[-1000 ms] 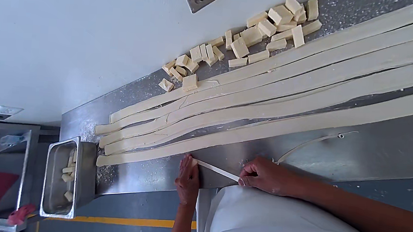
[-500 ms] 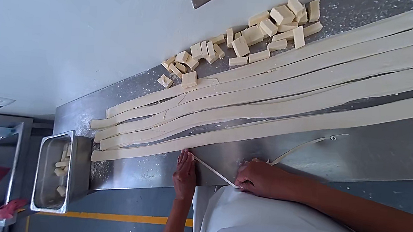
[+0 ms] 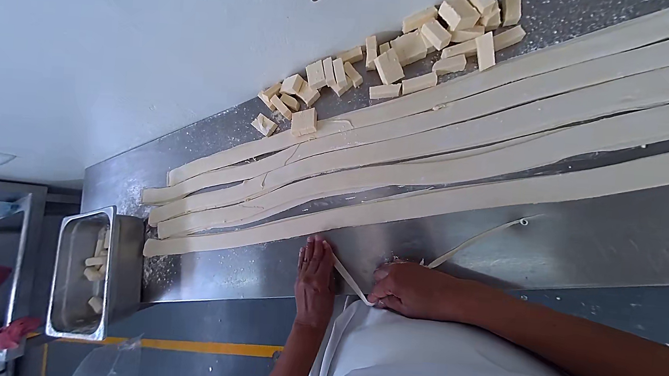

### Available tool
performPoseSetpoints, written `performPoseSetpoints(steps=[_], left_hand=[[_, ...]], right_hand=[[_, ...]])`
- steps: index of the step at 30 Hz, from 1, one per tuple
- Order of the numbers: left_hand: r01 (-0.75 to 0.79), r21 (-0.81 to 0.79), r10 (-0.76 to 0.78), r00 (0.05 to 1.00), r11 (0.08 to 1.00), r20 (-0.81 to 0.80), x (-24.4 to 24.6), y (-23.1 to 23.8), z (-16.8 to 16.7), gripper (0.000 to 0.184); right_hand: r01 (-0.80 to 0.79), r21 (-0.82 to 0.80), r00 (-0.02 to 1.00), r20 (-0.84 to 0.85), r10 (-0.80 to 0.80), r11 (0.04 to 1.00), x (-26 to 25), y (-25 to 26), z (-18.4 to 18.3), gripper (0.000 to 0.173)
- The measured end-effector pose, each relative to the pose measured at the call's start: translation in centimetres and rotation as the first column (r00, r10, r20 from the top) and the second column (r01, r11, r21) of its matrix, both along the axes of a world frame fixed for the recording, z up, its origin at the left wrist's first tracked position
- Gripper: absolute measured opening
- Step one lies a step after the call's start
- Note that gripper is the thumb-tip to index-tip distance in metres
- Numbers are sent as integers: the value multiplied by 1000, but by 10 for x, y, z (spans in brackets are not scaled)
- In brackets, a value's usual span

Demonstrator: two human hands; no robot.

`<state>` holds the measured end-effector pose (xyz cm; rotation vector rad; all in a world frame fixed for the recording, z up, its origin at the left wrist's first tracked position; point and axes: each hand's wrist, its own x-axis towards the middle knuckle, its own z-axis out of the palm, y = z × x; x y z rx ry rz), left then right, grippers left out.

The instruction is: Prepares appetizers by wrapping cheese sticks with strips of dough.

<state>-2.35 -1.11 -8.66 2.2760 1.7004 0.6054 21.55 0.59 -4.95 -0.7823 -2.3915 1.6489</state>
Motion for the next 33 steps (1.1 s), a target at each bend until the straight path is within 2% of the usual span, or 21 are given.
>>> performPoseSetpoints(steps=[4, 6, 7, 11, 14, 16, 18, 20, 23, 25, 26, 27, 29, 30, 31, 33], left_hand=[[-51, -68, 62, 985, 996, 160, -17, 12, 4, 23], [-30, -89, 49, 974, 996, 222, -22, 13, -3, 33], [-14, -84, 32, 973, 996, 227, -21, 13, -6, 36], [-41, 12, 38, 983, 999, 181, -6, 10, -12, 23], [69, 39, -73, 991, 997, 113, -3, 1, -12, 25], [94, -25, -89, 983, 995, 159, -7, 1, -4, 25], [54, -53, -42, 977, 997, 210, -11, 6, -4, 25], [51, -52, -38, 972, 997, 231, -7, 5, -11, 34], [72, -10, -67, 967, 997, 246, -1, 7, -11, 28], [23, -67, 0, 942, 998, 337, -5, 11, -6, 28], [-18, -165, 89, 895, 986, 437, -7, 13, 0, 28], [-49, -299, 217, 801, 953, 558, -9, 15, 6, 28], [-26, -505, 441, 527, 863, 726, -17, 21, 16, 26], [-5, -559, 511, 413, 829, 754, -21, 23, 21, 25], [9, -592, 555, 336, 806, 761, -24, 23, 25, 25], [-8, -617, 591, 293, 787, 751, -26, 24, 31, 26]], right_hand=[[111, -97, 991, -60, -117, 989, 3, -4, -4, 26], [137, -134, 988, -50, -145, 981, 5, -6, -3, 26], [145, -140, 987, -51, -154, 979, 5, -6, -3, 26], [152, -180, 987, -17, -157, 972, 4, -8, -1, 28], [199, -252, 980, 44, -195, 947, 5, -6, 4, 29], [238, -298, 971, 55, -232, 925, 6, -6, 7, 30], [245, -303, 969, 44, -243, 921, 4, -7, 8, 29], [263, -294, 964, 33, -266, 919, 2, -7, 9, 29], [322, -310, 946, 76, -314, 895, 4, -6, 14, 29], [338, -312, 941, 102, -322, 888, 6, -7, 13, 29], [356, -307, 935, 113, -337, 883, 8, -7, 12, 29], [388, -296, 922, 127, -367, 873, 11, -6, 11, 28], [498, -262, 867, 139, -478, 827, 22, -3, 10, 23], [558, -232, 829, 134, -542, 797, 28, 0, 8, 21], [601, -202, 799, 132, -587, 773, 33, 2, 6, 18], [622, -190, 783, 164, -600, 760, 40, 8, 10, 16]])
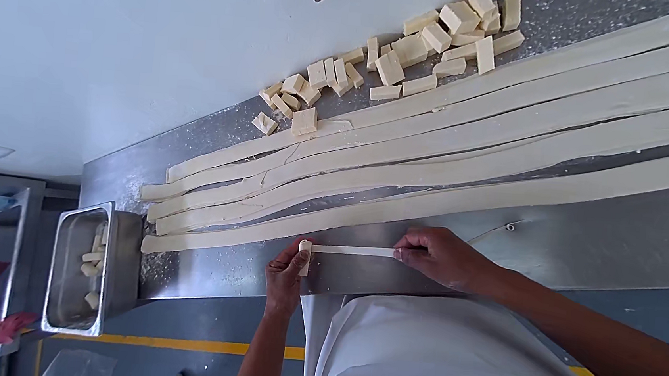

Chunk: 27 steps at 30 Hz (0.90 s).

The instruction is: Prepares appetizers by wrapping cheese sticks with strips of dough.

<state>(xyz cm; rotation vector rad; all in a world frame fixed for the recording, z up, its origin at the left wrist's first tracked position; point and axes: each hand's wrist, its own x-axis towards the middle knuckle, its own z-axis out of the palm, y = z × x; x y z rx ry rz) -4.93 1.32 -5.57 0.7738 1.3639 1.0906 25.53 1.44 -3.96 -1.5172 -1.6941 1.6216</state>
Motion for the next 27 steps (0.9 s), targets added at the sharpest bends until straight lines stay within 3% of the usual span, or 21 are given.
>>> performPoseSetpoints(steps=[2, 3, 5, 6, 7, 9, 11, 15, 18, 21, 24, 27], left_hand=[[6, 29, -1, 985, 1000, -170, 4, 1, 0, 25], [49, 67, -22, 937, 997, -350, 7, 2, -2, 25], [223, 162, -34, 679, 961, -734, 9, 1, -13, 28], [325, 194, -14, 541, 926, -841, 9, 0, -20, 28], [402, 211, 12, 442, 891, -897, 10, -3, -27, 26], [514, 238, 54, 347, 824, -936, 15, -15, -38, 25], [576, 231, 24, 344, 784, -939, 20, -24, -35, 29], [477, 241, -4, 457, 845, -889, 8, -17, -32, 28], [487, 267, -10, 493, 832, -870, 17, -18, -40, 33], [479, 300, 62, 451, 825, -890, 27, -15, -42, 23], [592, 274, 36, 382, 758, -924, 34, -23, -44, 27], [583, 264, -31, 445, 769, -895, 30, -21, -35, 26]], right_hand=[[-72, -4, 997, -29, 72, 997, -2, 0, 6, 18], [-131, -10, 990, -56, 130, 991, -6, -2, 11, 21], [-246, -7, 964, -108, 244, 969, -19, -6, 22, 27], [-297, 8, 948, -120, 295, 955, -25, -8, 25, 29], [-336, 25, 934, -122, 337, 941, -30, -9, 27, 30], [-386, 22, 915, -120, 386, 922, -36, -11, 27, 30], [-407, -2, 907, -114, 404, 913, -35, -11, 26, 30], [-459, -26, 886, -84, 456, 888, -35, -9, 23, 29], [-514, -18, 855, -94, 510, 858, -35, -6, 23, 28], [-571, 3, 818, -82, 569, 821, -39, -5, 21, 28], [-601, 21, 798, -40, 601, 799, -41, -4, 20, 28], [-603, 21, 797, -26, 603, 798, -42, -5, 16, 28]])
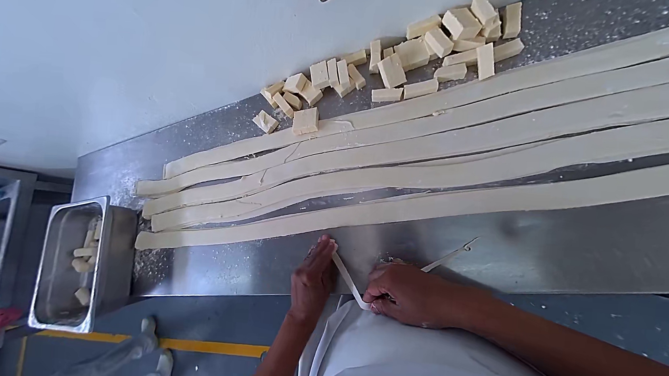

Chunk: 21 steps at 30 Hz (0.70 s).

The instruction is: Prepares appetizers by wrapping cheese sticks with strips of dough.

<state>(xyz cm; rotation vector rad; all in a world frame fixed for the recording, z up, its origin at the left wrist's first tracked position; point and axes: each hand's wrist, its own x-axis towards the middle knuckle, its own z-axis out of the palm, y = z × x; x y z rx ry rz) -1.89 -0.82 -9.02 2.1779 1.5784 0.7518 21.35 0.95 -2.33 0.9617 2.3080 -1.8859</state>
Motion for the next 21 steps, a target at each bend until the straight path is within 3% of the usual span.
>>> performPoseSetpoints(steps=[4, 8, 12, 18, 21], left_hand=[[-41, 8, 40, 997, 999, 70, 2, 3, -13, 34], [-79, 51, 79, 997, 996, 20, 4, 10, -12, 26], [75, 46, -73, 996, 996, -48, 2, -2, -7, 29], [3, 28, -5, 997, 1000, 80, 3, 1, -15, 31], [-69, 59, 66, 996, 996, 56, 4, 7, -14, 24]], right_hand=[[24, -14, 999, -29, -25, 1000, 0, -2, -2, 28], [92, -32, 994, -53, -94, 995, 3, -7, -4, 30], [145, -78, 989, -33, -148, 986, 5, -8, -4, 29], [260, -110, 965, 2, -261, 959, 6, -10, -8, 30], [211, -103, 977, 0, -212, 972, 9, -9, -7, 30]])
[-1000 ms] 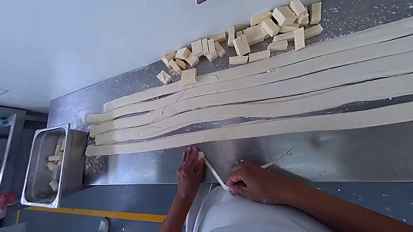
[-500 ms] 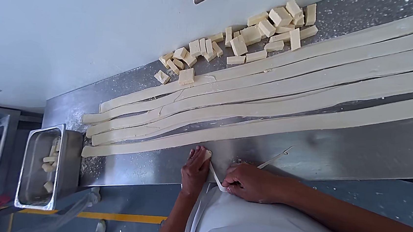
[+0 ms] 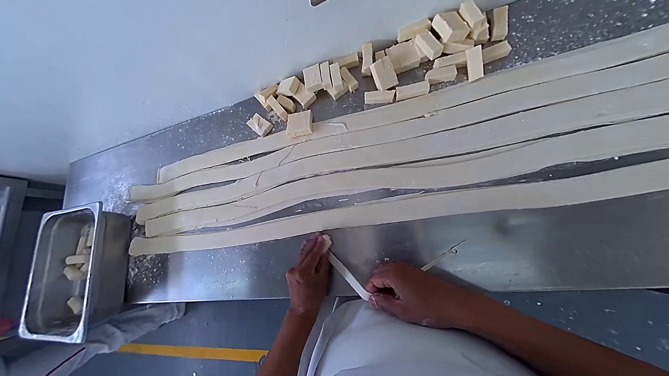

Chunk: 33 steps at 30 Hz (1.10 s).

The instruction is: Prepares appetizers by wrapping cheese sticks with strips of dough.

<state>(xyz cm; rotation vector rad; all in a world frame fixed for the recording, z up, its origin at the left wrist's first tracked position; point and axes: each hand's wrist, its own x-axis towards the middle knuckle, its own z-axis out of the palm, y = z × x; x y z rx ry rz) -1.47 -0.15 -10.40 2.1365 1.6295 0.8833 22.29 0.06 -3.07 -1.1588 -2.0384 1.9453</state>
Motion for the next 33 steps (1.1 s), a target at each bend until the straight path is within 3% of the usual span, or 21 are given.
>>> performPoseSetpoints(steps=[4, 9, 14, 18, 23, 26, 30, 33], left_hand=[[137, -16, -138, 989, 990, -57, 2, -11, 5, 27], [66, -91, -62, 997, 994, 48, 2, -8, 3, 40], [27, -7, -27, 999, 1000, -41, 3, 0, 0, 28], [157, -14, -158, 985, 987, -66, 0, -7, 6, 29], [78, -25, -78, 997, 997, 15, 10, -7, -4, 36], [35, 16, -35, 999, 999, -2, 13, -3, -5, 29], [185, -30, -186, 982, 982, -37, 10, -13, 2, 31], [151, -68, -149, 988, 986, 39, 6, -10, 3, 31]], right_hand=[[-89, 21, 996, 8, 88, 996, 0, 5, 2, 30], [-133, 25, 991, -7, 133, 991, -3, 8, 0, 28], [-117, 19, 993, -1, 117, 993, 1, 7, 2, 30], [-117, 27, 993, -3, 117, 993, 1, 7, 0, 30], [-131, 42, 991, -4, 131, 990, -3, 7, -2, 26], [-127, 42, 992, 6, 127, 991, -4, 6, -2, 27], [-114, 18, 993, 33, 113, 993, -6, 5, -5, 28], [-116, -8, 993, 33, 116, 993, -8, 4, -9, 28]])
